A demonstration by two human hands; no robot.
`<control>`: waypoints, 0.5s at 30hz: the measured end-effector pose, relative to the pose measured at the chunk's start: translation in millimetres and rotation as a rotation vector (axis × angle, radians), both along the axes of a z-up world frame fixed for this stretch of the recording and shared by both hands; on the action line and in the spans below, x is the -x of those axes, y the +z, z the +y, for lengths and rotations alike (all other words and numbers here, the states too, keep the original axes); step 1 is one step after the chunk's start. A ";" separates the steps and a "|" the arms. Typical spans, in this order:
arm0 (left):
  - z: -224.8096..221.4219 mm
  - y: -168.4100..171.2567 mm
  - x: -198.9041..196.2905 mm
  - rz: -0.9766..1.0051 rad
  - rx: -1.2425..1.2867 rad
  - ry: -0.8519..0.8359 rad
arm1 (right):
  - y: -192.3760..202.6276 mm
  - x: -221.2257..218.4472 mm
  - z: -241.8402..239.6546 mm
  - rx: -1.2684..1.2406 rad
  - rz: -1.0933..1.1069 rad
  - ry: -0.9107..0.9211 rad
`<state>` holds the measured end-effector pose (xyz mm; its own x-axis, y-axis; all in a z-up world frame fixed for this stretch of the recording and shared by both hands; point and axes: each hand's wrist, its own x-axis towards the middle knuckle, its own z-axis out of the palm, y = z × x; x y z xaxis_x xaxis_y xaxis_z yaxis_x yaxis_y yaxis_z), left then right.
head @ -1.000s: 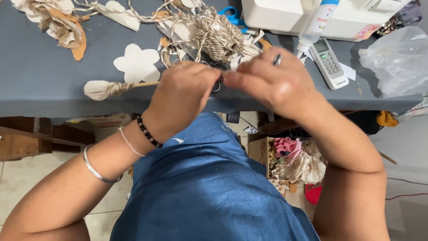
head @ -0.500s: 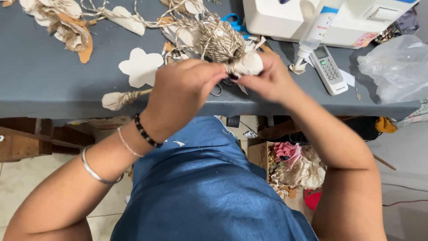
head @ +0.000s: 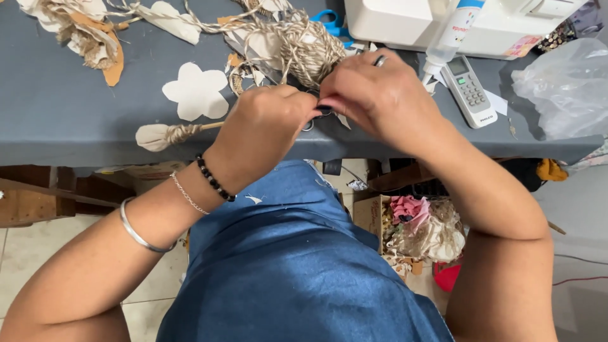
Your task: Wrapping fabric and twine around wooden sticks using glue to create decorative items
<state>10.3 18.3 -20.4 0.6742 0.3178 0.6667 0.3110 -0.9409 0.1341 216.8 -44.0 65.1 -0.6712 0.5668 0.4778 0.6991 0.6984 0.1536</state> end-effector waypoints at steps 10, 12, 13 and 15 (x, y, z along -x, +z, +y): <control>3.6 16.3 18.8 -0.082 0.148 -0.086 | -4.5 -8.7 1.4 0.389 0.205 -0.058; 1.9 17.7 20.7 -0.075 0.170 -0.121 | 2.1 -9.5 1.2 0.430 0.205 -0.065; 1.2 18.0 20.9 -0.060 0.134 -0.117 | 7.3 -10.7 2.4 0.565 0.259 -0.084; -2.0 20.0 21.0 -0.044 0.092 -0.119 | 11.6 -18.9 7.9 0.695 0.314 -0.108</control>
